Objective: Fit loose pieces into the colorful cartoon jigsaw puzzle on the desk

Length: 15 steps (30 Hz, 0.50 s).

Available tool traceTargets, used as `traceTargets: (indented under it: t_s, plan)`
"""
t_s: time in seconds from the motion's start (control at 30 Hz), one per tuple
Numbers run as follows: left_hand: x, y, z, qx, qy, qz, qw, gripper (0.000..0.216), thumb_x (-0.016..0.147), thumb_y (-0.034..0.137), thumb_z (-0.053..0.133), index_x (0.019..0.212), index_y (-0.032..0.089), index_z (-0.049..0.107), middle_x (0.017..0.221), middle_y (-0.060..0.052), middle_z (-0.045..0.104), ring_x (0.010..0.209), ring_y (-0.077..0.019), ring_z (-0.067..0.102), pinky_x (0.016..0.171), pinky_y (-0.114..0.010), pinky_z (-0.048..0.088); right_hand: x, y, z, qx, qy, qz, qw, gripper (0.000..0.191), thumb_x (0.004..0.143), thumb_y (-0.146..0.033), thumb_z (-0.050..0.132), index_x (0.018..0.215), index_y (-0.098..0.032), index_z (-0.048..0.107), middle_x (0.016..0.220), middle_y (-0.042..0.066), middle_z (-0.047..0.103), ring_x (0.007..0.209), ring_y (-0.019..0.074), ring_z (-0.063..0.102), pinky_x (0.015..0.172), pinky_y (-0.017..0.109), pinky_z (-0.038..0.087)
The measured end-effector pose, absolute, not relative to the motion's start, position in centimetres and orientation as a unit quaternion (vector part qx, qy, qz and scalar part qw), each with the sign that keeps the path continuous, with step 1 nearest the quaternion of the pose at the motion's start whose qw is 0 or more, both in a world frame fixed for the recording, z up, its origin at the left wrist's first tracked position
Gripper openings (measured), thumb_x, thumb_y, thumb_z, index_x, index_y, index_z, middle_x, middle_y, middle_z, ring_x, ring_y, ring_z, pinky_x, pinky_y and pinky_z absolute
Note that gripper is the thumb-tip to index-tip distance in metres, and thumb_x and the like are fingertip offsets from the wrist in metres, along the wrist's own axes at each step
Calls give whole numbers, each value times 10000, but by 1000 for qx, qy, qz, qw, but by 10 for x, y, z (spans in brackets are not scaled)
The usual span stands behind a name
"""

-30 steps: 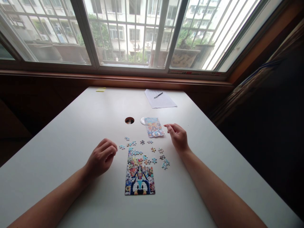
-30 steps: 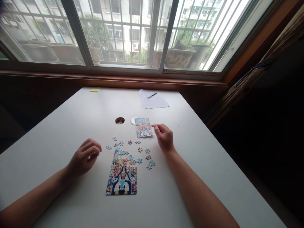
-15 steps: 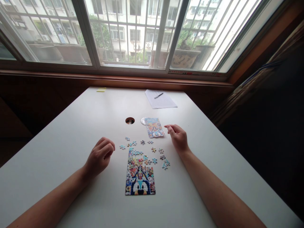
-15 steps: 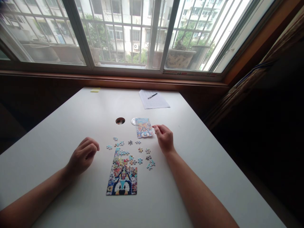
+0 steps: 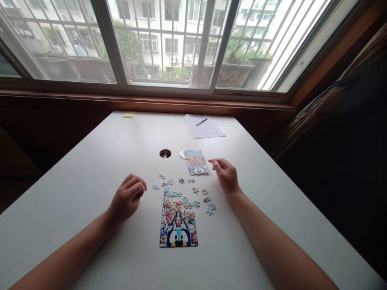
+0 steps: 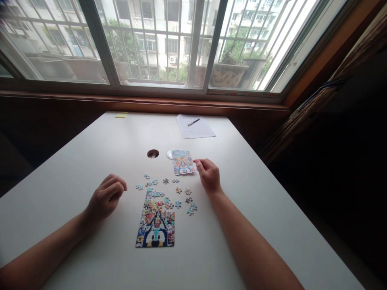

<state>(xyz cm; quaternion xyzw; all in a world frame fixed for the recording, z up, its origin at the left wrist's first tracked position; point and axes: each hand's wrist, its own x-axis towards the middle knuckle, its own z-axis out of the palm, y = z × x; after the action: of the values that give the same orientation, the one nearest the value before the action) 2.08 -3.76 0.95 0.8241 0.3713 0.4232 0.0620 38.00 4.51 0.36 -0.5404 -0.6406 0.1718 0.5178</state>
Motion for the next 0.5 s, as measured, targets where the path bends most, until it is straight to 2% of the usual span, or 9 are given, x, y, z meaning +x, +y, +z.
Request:
traceTargets:
  t_s: [0.5]
  plan:
    - [21,-36,8,822,378,421,64,306,885,-51,437,699,191,419,774,-37,562,780,-184,469,677,-327,408,380,45,3,-539,-641,180,516,311,948,-410,546,919,-195,770,792,34,687,728,195,614,719,323,466]
